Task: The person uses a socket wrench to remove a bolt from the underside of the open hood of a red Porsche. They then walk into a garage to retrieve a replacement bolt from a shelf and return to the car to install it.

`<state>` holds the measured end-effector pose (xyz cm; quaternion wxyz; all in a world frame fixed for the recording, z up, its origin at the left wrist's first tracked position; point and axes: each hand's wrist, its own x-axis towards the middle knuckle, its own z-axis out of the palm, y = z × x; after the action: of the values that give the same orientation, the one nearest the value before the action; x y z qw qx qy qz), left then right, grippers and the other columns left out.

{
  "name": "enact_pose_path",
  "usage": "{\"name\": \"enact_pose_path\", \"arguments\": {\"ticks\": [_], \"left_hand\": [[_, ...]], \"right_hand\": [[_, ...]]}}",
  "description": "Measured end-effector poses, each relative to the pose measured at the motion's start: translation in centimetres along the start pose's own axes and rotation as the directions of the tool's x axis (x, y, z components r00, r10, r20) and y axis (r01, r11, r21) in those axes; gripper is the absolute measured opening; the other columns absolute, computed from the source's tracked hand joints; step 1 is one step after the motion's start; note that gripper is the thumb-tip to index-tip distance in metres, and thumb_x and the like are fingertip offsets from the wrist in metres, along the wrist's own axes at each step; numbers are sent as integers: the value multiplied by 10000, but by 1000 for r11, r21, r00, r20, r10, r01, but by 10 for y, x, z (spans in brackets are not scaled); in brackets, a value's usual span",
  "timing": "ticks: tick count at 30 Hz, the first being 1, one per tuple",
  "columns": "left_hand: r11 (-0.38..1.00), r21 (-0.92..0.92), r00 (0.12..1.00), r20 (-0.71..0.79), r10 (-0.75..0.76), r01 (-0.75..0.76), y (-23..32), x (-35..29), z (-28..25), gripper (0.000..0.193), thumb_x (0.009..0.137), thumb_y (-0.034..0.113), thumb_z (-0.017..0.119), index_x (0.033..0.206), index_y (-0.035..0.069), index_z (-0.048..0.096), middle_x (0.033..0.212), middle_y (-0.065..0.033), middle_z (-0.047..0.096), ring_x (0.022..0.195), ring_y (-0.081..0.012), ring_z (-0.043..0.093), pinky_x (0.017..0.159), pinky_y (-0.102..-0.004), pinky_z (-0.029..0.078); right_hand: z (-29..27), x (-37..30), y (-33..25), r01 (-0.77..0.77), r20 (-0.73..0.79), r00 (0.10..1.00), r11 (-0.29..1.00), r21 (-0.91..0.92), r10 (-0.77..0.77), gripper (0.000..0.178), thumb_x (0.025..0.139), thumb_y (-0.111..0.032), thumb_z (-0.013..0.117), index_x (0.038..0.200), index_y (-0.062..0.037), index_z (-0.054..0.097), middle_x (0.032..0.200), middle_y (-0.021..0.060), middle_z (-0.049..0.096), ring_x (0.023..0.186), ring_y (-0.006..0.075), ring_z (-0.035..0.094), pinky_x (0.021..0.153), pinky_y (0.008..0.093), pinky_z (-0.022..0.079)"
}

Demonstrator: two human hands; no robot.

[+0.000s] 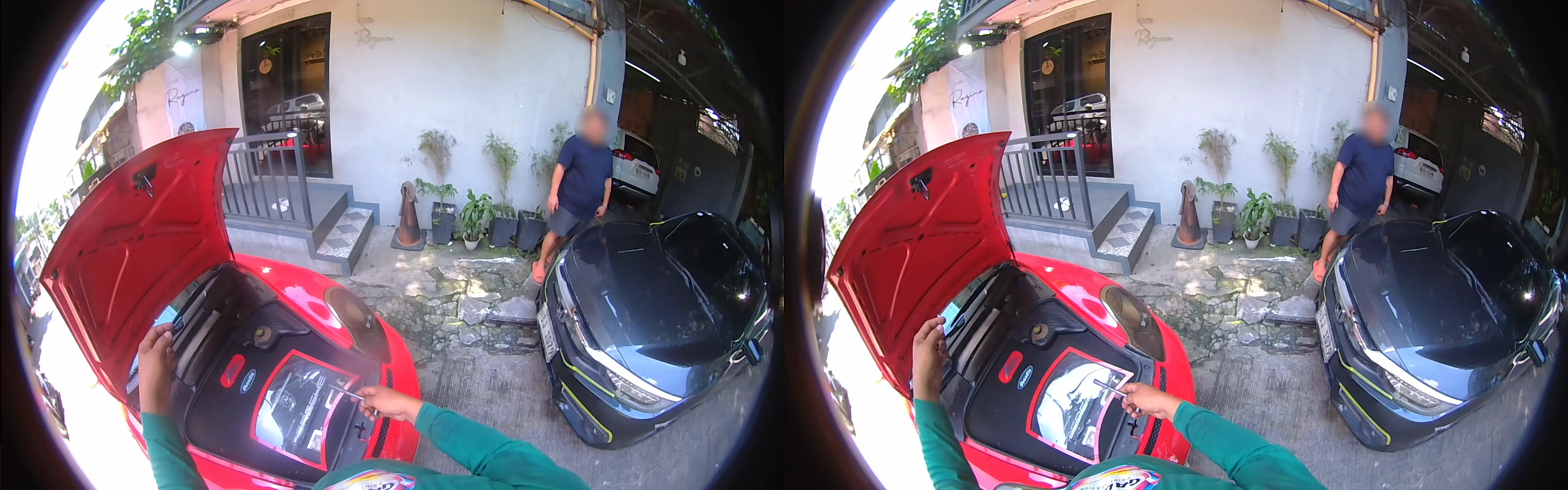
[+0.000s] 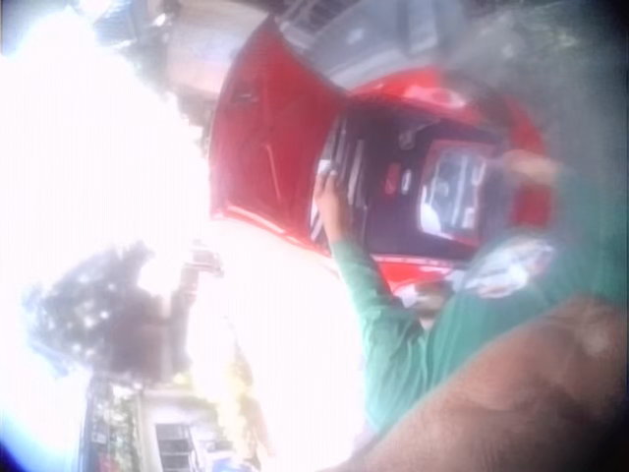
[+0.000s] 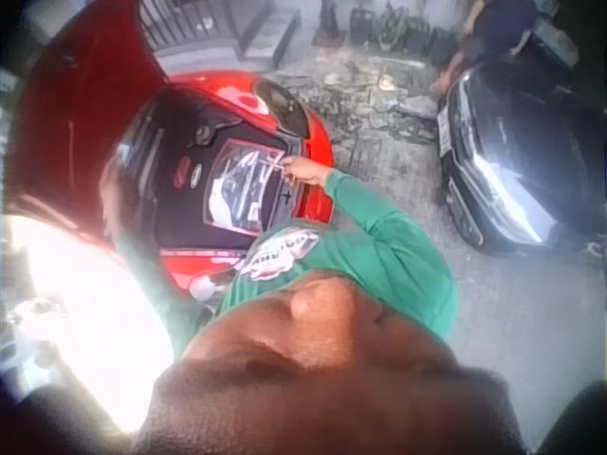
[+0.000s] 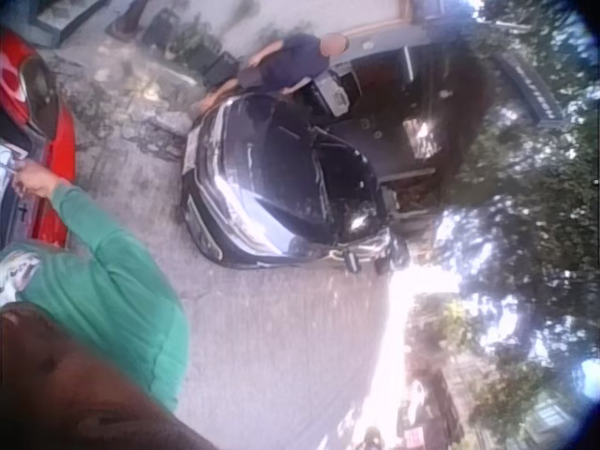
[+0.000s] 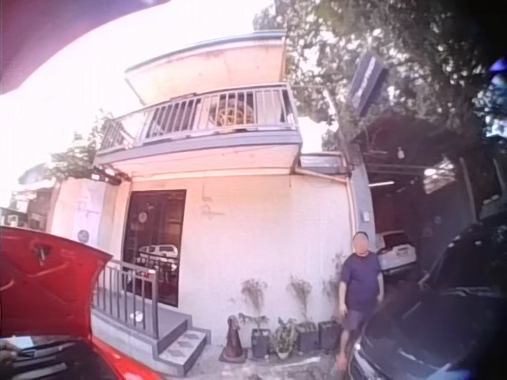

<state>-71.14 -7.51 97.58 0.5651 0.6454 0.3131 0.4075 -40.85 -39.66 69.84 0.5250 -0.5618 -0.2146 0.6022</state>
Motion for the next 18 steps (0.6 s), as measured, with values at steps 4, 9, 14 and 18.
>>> {"name": "enact_pose_path", "arguments": {"ticks": [4, 9, 14, 18], "left_hand": [[1000, -4, 1000, 22, -19, 19, -3, -3, 1, 219, 979, 130, 587, 1174, 51, 646, 753, 99, 468, 569, 9, 393, 499, -160, 263], [999, -10, 998, 43, -39, 39, -28, 4, -13, 176, 1012, 155, 586, 1164, 94, 651, 723, 108, 484, 536, 20, 433, 473, -149, 308], [993, 14, 993, -1, -116, 116, -64, -14, -21, 173, 1004, 168, 600, 1149, 93, 656, 698, 107, 482, 505, 19, 421, 458, -150, 294], [970, 34, 971, -11, -239, 239, -128, -35, -33, 188, 993, 153, 578, 1139, 67, 659, 691, 81, 492, 498, -23, 402, 442, -205, 293]], "right_hand": [[9, 3, -8, 26, 50, 998, 1000, 15, -27, 298, 1012, -52, 515, 1296, 22, 568, 904, 27, 581, 784, 112, 562, 610, 254, 464], [-2, 4, 39, -49, -47, 998, 998, 31, 50, 239, 1009, -61, 513, 1230, -6, 587, 869, 25, 594, 733, 103, 573, 578, 244, 467], [-33, -23, 113, -203, -179, 959, 973, 112, 221, 185, 1029, -94, 518, 1178, -25, 604, 884, 34, 626, 772, 119, 611, 637, 263, 510], [-65, -51, 193, -320, -302, 884, 933, 165, 357, 146, 1036, -153, 495, 1040, -72, 616, 819, 35, 622, 684, 136, 623, 570, 298, 538]]}}
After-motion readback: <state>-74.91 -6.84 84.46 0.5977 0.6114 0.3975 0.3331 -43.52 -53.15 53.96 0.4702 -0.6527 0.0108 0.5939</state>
